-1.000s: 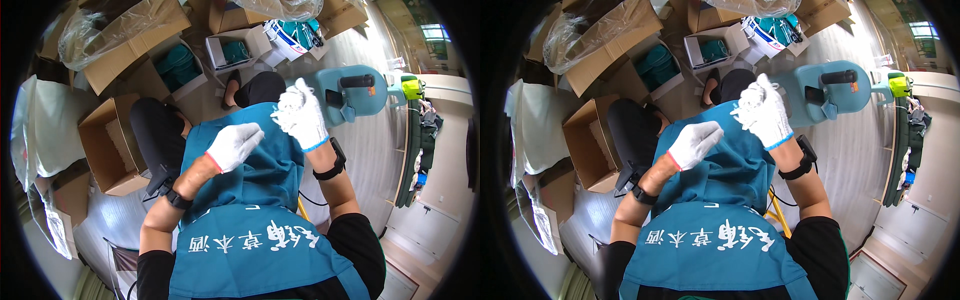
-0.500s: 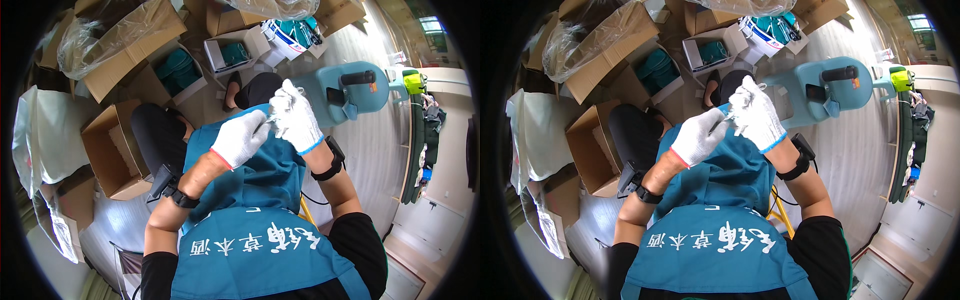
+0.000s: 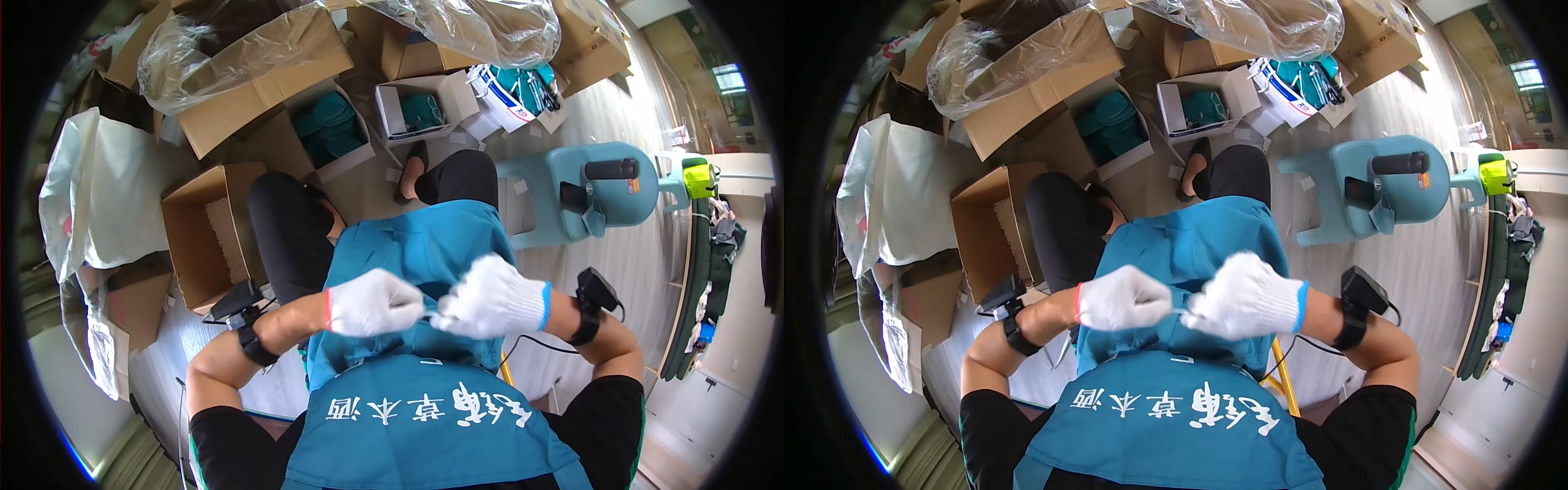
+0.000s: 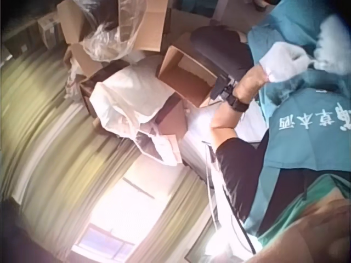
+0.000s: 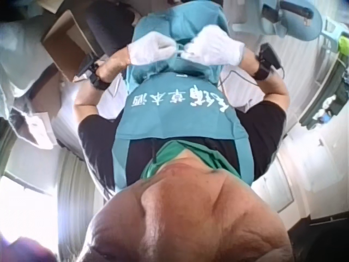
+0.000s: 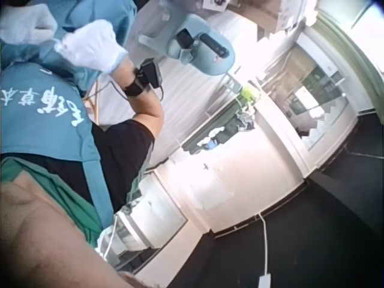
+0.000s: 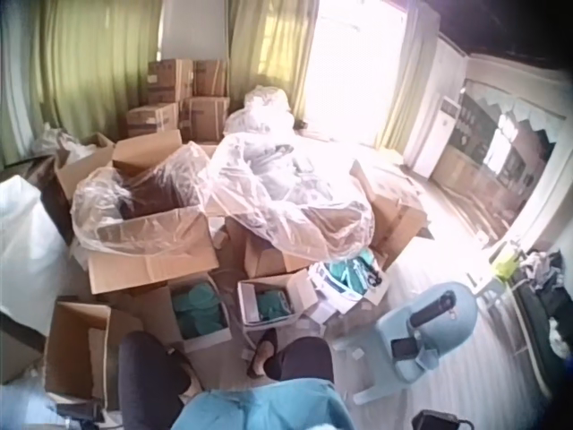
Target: Sorting and preparing surgical masks for packaging while sitting on the floor of a warehouse room.
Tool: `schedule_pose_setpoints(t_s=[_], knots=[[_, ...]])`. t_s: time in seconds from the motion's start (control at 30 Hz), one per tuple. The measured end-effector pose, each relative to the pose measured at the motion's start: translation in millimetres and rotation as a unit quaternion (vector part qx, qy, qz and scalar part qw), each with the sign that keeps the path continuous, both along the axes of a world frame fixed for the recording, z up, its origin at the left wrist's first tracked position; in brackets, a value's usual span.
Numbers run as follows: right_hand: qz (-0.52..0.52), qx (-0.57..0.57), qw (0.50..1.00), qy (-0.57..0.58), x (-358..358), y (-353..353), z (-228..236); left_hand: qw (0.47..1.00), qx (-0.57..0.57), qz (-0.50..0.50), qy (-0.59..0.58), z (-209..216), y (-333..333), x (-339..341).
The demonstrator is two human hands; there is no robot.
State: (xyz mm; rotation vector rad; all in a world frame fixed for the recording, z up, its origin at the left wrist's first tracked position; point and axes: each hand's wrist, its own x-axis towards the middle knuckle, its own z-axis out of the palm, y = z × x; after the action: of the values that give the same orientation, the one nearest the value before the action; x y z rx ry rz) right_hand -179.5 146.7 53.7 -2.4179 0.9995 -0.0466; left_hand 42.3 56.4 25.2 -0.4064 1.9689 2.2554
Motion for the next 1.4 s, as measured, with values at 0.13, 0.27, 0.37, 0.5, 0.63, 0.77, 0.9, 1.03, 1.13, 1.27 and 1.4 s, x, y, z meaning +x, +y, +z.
schedule_pose_setpoints(t_s=[0.13,0.27,0.37,0.5,0.63,0.77,0.9,1.03,1.13,1.27,1.4], knots=[[0.001,-0.029,0.997,0.074,-47,23,6,0.994,0.022,0.05,-0.091,7,-31,53],[-0.385,0.186,0.875,-0.225,-102,-6,-17,0.901,0.332,0.272,-0.055,1,-57,78],[-0.572,0.281,0.598,-0.486,-86,-27,-22,0.89,0.362,0.275,0.042,-10,-42,48],[-0.542,0.341,0.373,-0.671,-70,-45,-24,0.953,0.102,0.286,-0.023,-18,-28,-2],[-0.557,0.376,0.353,-0.65,-61,-49,-32,0.931,-0.05,0.355,0.069,-35,1,-54],[-0.508,0.404,0.342,-0.68,-51,-50,-38,0.929,-0.162,0.33,0.042,-37,8,-84],[-0.522,0.379,0.323,-0.693,-34,-53,-39,0.946,-0.14,0.282,0.081,-49,11,-87],[-0.49,0.353,0.332,-0.724,-34,-54,-54,0.971,-0.053,0.23,0.043,-53,12,-91],[-0.453,0.374,0.294,-0.754,-33,-58,-57,0.978,-0.026,0.206,-0.037,-39,12,-90],[-0.371,-0.19,0.891,-0.182,-33,-49,-53,0.981,0.046,0.186,-0.004,-30,15,-66],[-0.172,-0.138,0.973,-0.066,-21,-24,-53,0.981,0.055,0.185,-0.009,-35,14,-32]])
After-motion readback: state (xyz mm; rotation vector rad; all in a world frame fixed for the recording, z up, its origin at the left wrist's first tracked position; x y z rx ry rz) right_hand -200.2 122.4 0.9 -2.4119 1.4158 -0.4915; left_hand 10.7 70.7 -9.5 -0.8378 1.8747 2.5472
